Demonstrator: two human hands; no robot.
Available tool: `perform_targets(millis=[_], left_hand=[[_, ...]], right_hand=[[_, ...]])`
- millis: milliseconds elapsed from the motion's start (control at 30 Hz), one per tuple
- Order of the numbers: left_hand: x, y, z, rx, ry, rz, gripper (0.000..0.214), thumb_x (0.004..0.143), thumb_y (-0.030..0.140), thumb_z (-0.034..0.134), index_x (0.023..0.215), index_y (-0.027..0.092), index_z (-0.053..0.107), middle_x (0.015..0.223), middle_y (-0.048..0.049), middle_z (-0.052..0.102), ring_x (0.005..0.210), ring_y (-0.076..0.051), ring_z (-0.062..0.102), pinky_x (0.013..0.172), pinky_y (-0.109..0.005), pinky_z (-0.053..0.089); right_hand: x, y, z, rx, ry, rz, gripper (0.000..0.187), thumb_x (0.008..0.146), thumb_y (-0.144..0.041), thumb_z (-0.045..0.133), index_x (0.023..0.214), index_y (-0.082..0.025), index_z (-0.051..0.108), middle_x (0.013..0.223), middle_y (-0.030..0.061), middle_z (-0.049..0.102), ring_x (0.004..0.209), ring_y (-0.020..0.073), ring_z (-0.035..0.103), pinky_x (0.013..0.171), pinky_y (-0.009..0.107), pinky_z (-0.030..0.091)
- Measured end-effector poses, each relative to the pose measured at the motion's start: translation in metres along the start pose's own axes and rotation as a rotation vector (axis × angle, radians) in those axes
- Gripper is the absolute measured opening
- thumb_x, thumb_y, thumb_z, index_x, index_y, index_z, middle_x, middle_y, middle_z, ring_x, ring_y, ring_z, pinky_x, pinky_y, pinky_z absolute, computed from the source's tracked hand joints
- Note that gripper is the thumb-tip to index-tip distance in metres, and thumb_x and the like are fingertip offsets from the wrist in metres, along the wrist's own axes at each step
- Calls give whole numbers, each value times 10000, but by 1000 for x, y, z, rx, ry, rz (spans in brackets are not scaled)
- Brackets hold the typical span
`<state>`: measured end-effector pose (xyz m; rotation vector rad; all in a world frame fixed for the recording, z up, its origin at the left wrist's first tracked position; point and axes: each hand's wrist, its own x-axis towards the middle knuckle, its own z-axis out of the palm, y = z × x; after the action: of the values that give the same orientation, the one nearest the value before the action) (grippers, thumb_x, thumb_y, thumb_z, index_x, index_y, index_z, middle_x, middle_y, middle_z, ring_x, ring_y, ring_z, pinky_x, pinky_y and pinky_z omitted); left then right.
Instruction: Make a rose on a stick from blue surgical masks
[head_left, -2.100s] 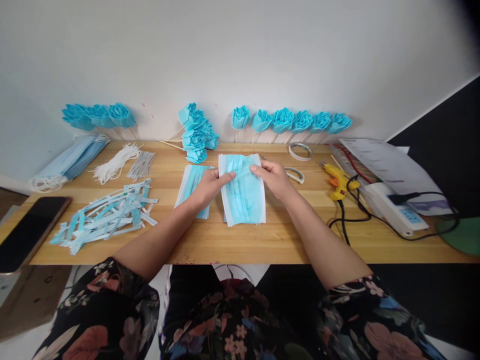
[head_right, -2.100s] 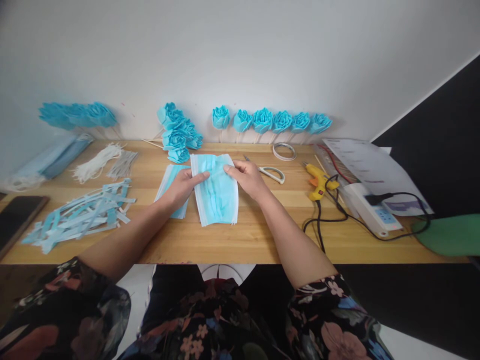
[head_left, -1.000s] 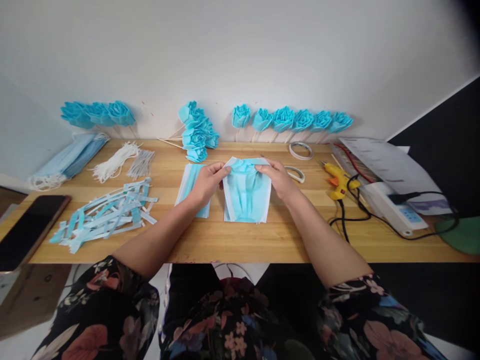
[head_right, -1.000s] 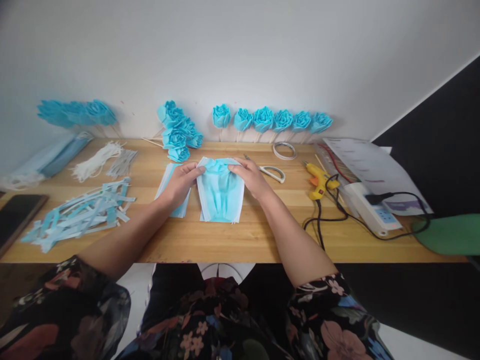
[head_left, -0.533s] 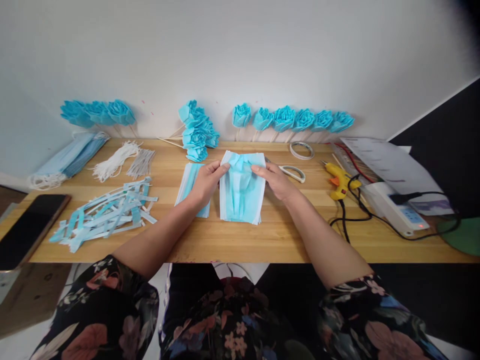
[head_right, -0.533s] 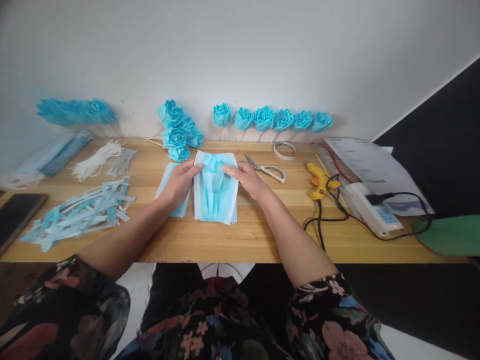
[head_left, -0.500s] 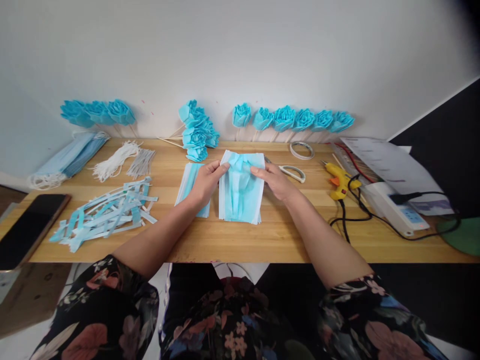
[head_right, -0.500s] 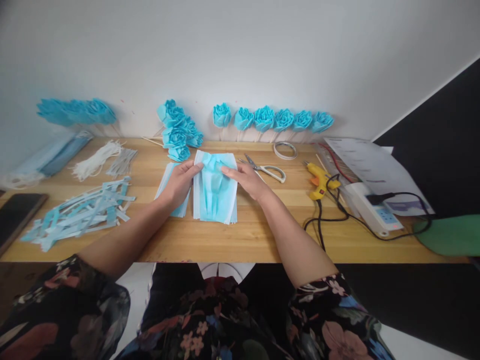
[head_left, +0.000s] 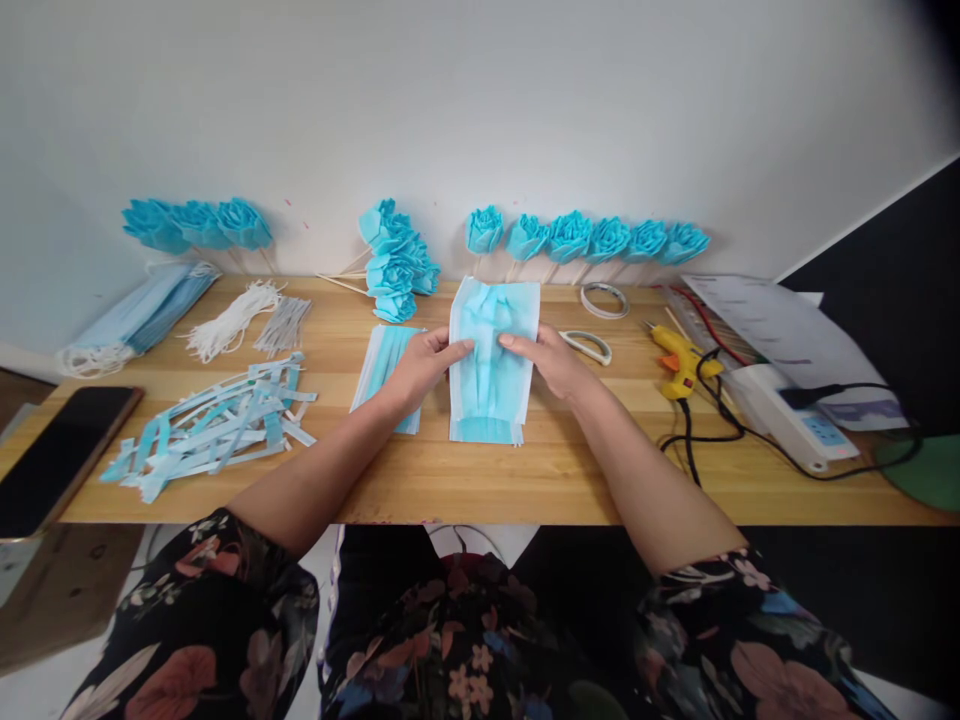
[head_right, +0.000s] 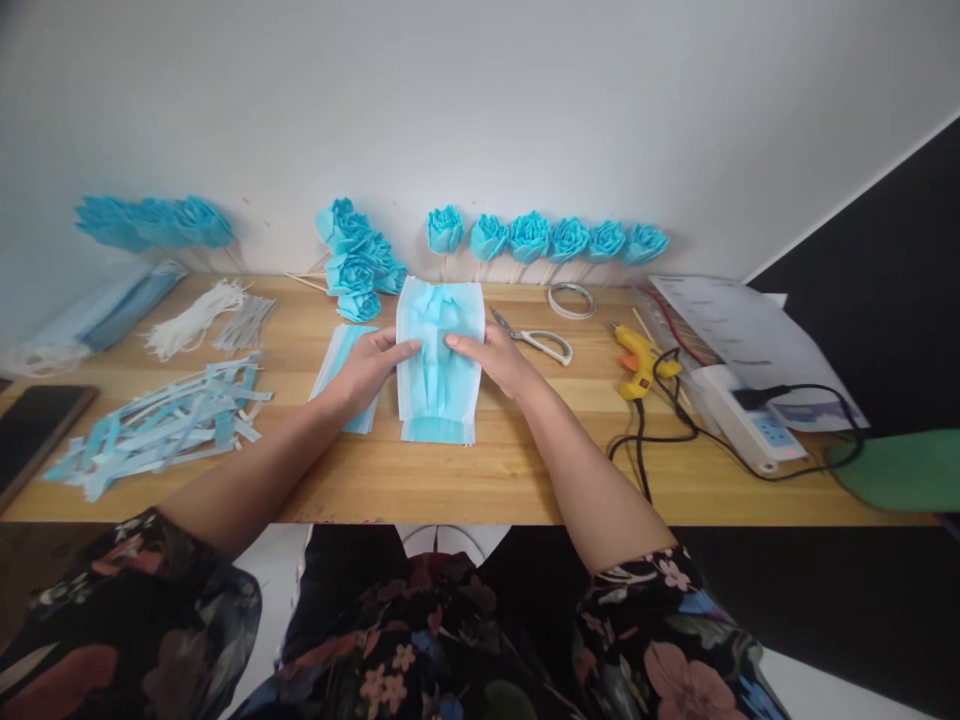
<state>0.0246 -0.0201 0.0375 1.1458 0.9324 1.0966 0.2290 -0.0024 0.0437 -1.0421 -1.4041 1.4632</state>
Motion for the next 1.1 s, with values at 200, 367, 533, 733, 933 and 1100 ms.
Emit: perform_targets(millis=[200, 367, 533, 733, 933, 1100], left_hand=[[2, -1, -1, -2, 41, 36, 419, 691, 528, 853, 807, 160, 690, 731, -14, 679, 679, -155, 607, 691, -296, 501], [4, -3, -4, 16, 91, 83, 403, 735, 528, 818, 694, 184, 612, 591, 25, 532, 624, -143, 559, 605, -268, 462], [4, -2, -3, -36, 105, 102, 393, 718, 520, 836, 755, 175, 651, 636, 19, 590, 649, -144, 571, 627, -266, 481], [3, 0, -3, -69, 127, 116, 435, 729, 545, 825, 897, 164, 699, 805, -25, 709, 762, -181, 645, 670, -280, 511], [-1, 2, 1, -39, 25, 28, 440, 776, 570, 775, 953, 178, 682, 780, -2, 657, 692, -143, 611, 613, -249, 484], [0, 1, 1, 47, -55, -7, 407, 721, 520, 815, 827, 164, 649, 639, 25, 565, 539, -101, 502, 511, -242, 417]], right_hand=[[1, 3, -1, -21, 10, -9, 431, 659, -509, 872, 947, -212, 752, 911, 46, 786, 924, 274, 734, 869, 436, 591], [2, 0, -3, -13, 101, 4, 354, 629, -492, 869, 791, -209, 732, 782, 13, 753, 774, 225, 697, 761, 367, 580], [3, -1, -2, 40, 60, 20, 373, 635, -499, 888, 834, -213, 757, 817, 16, 770, 753, 200, 689, 752, 347, 579], [-1, -1, -1, -8, -114, 59, 455, 652, -515, 897, 942, -187, 772, 925, 60, 793, 931, 261, 734, 877, 422, 598], [-2, 0, 2, 1, -9, -19, 520, 628, -499, 916, 1035, -213, 761, 1014, 68, 799, 1052, 306, 727, 981, 497, 575], [2, 1, 1, 19, 120, -59, 562, 606, -530, 905, 1043, -214, 745, 1055, 70, 797, 1058, 321, 723, 940, 500, 588]])
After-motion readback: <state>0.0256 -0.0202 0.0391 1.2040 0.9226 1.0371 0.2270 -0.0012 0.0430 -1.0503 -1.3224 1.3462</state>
